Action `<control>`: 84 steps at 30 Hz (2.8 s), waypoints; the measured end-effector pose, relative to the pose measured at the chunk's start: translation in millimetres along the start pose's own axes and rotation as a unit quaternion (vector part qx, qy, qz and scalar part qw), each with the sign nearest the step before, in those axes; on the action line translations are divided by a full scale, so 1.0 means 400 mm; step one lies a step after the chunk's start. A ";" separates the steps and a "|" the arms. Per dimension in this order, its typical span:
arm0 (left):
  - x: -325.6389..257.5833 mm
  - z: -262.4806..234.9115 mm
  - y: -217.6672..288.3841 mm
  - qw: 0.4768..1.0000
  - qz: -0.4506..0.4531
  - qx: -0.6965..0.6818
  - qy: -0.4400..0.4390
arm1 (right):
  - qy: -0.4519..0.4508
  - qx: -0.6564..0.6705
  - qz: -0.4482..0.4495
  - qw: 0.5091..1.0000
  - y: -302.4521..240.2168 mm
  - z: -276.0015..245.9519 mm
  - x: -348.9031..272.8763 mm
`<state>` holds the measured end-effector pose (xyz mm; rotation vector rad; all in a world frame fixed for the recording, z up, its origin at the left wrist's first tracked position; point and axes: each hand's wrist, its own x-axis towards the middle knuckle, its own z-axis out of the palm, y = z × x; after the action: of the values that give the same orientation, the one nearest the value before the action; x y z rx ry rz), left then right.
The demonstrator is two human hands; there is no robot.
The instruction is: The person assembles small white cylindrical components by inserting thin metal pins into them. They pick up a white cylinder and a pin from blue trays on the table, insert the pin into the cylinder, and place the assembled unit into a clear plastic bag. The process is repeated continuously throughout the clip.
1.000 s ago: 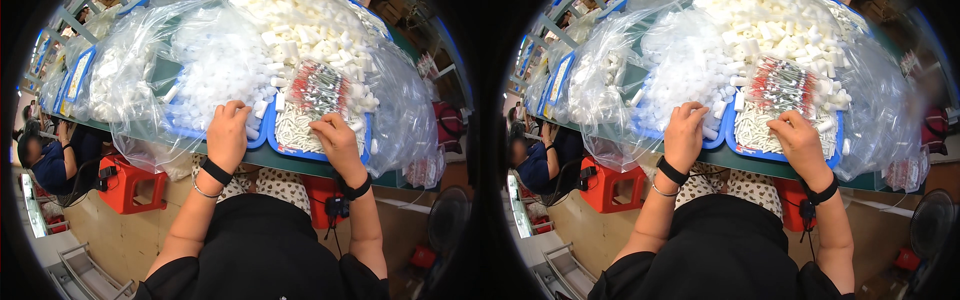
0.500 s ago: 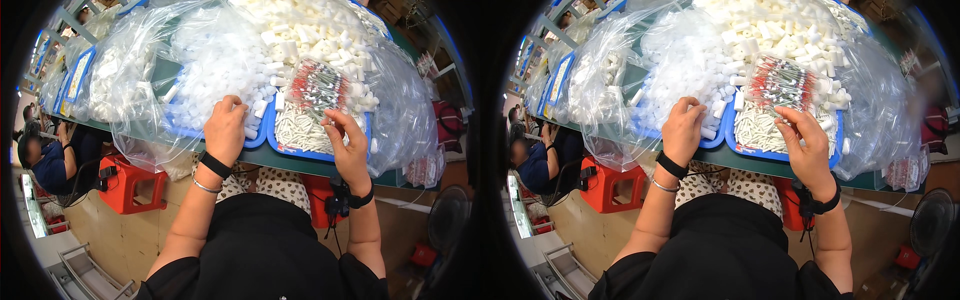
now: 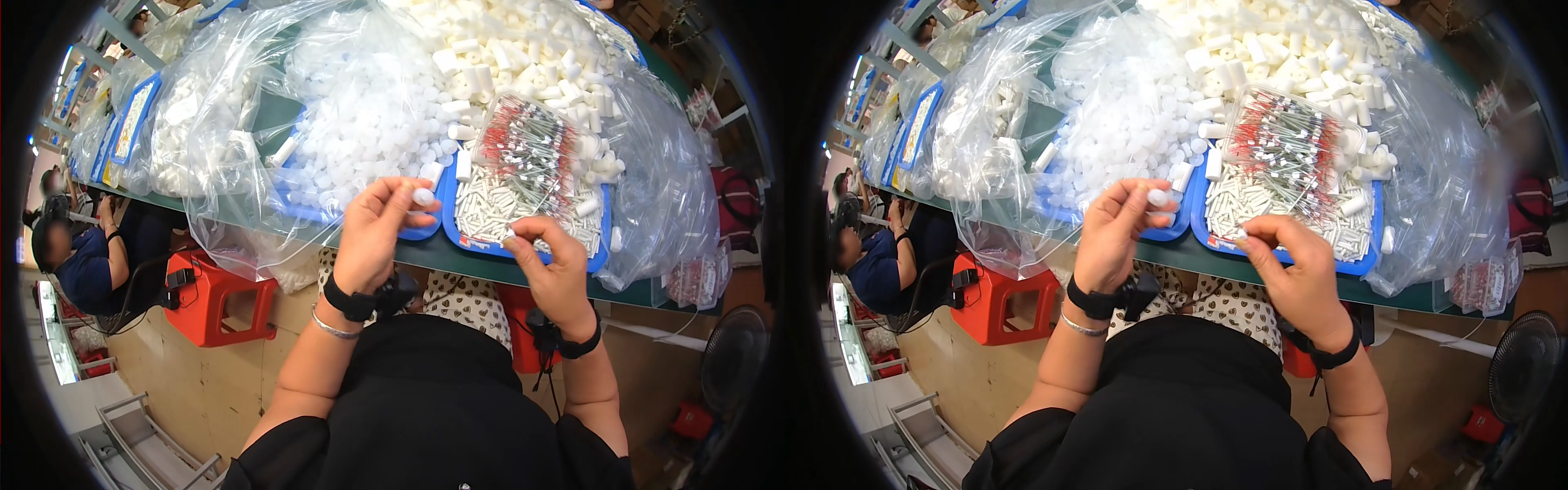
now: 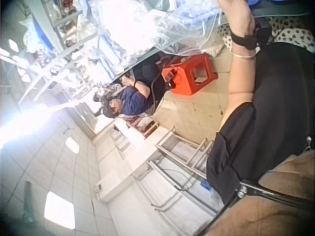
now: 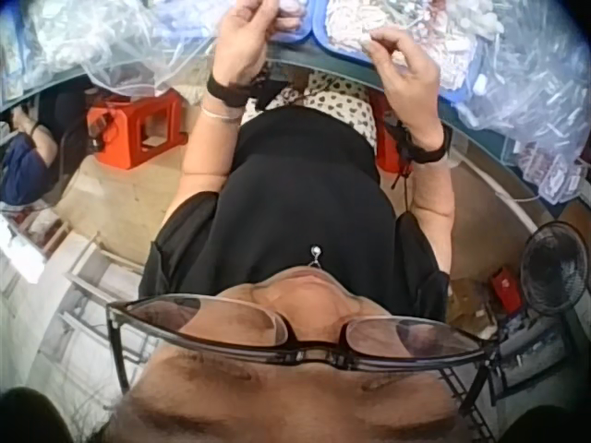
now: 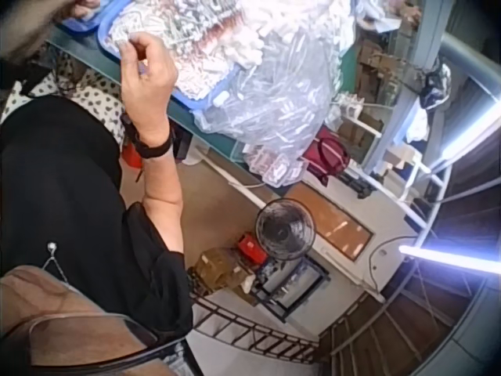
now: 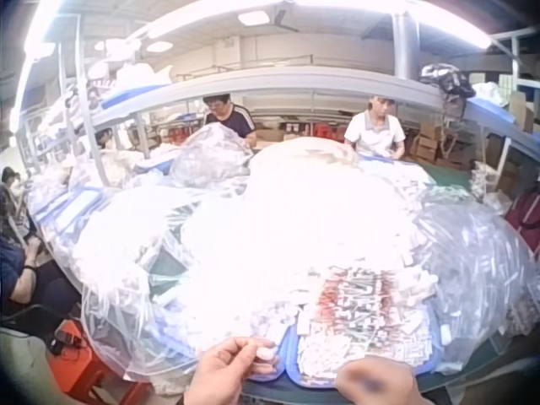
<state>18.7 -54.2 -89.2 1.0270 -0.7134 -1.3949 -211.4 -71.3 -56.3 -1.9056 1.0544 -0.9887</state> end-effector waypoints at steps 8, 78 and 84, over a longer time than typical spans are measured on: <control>-0.050 0.061 -0.091 0.959 -0.141 -0.237 -0.067 | -0.081 0.132 0.085 0.984 -0.001 0.079 -0.021; -0.048 0.049 -0.111 0.960 -0.159 -0.217 -0.076 | -0.014 -0.326 -0.190 0.926 -0.004 0.013 -0.022; -0.049 0.051 -0.115 0.965 -0.161 -0.197 -0.067 | -0.007 -0.314 -0.186 0.931 -0.006 0.014 -0.022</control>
<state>-21.6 -33.0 -118.5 0.7558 -0.3474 -1.8153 -209.2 -61.2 -59.3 -2.7095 1.1095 -0.8951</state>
